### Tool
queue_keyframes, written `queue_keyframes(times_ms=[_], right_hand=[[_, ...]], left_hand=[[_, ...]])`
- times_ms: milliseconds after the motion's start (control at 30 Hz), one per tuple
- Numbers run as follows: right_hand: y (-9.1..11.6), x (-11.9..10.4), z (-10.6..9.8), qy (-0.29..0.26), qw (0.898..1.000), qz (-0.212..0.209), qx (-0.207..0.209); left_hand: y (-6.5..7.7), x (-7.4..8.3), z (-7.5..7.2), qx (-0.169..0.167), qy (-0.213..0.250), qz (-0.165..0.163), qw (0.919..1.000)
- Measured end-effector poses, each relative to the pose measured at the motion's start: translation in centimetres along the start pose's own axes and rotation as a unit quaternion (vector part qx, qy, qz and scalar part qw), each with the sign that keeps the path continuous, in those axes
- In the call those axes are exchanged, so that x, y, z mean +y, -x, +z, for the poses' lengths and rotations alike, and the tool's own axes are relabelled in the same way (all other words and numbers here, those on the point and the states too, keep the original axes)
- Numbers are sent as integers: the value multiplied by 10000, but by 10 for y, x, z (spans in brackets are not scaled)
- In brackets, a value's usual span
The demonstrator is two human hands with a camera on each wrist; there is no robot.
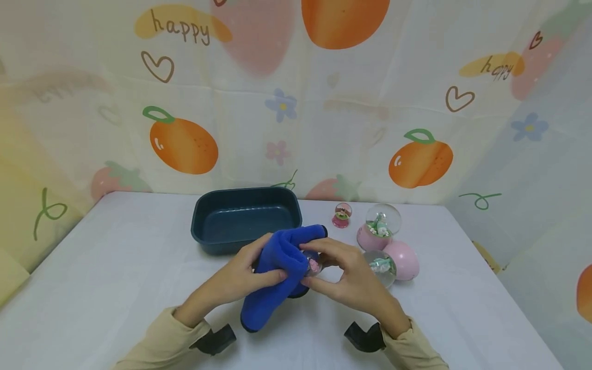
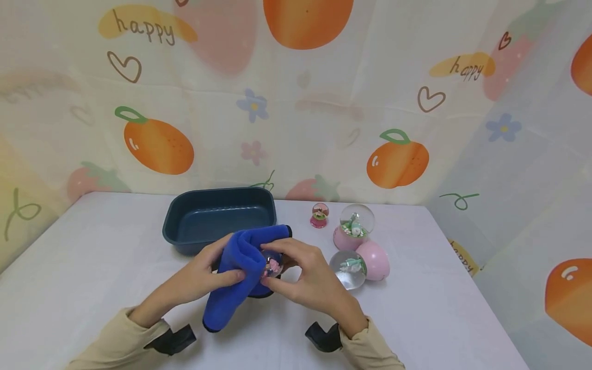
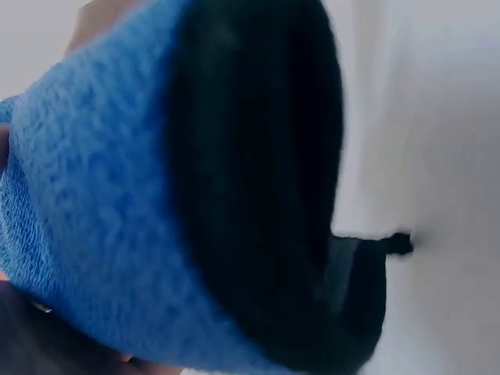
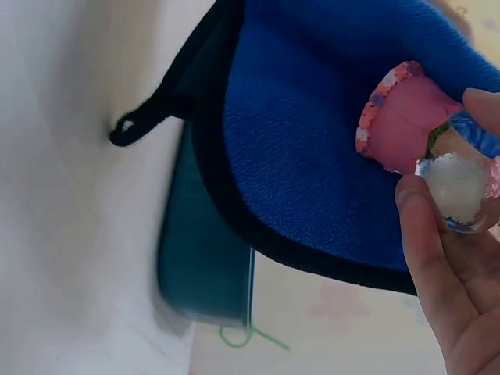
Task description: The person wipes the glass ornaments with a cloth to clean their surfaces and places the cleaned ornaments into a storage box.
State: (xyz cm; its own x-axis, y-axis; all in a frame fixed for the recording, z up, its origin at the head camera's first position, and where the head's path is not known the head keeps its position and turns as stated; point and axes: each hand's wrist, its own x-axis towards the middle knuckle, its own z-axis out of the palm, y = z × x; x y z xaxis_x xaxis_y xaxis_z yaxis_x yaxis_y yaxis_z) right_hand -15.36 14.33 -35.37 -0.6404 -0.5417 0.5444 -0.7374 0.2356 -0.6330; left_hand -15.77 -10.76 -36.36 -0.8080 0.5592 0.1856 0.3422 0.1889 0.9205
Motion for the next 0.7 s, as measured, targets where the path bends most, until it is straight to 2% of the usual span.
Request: queue_keyframes(times_ms=[267, 400, 500, 700], right_hand=[[1, 0, -1, -70, 9999, -15, -137], [1, 1, -2, -308, 9992, -124, -203], [1, 2, -2, -436, 9987, -217, -172], [0, 3, -1, -542, 9980, -328, -55]], left_hand=[[-1, -4, -1, 569, -61, 438, 9974], [-1, -5, -4, 726, 102, 489, 9961], [0, -6, -5, 500, 250, 351, 9978], [1, -3, -3, -466, 418, -185, 9979]])
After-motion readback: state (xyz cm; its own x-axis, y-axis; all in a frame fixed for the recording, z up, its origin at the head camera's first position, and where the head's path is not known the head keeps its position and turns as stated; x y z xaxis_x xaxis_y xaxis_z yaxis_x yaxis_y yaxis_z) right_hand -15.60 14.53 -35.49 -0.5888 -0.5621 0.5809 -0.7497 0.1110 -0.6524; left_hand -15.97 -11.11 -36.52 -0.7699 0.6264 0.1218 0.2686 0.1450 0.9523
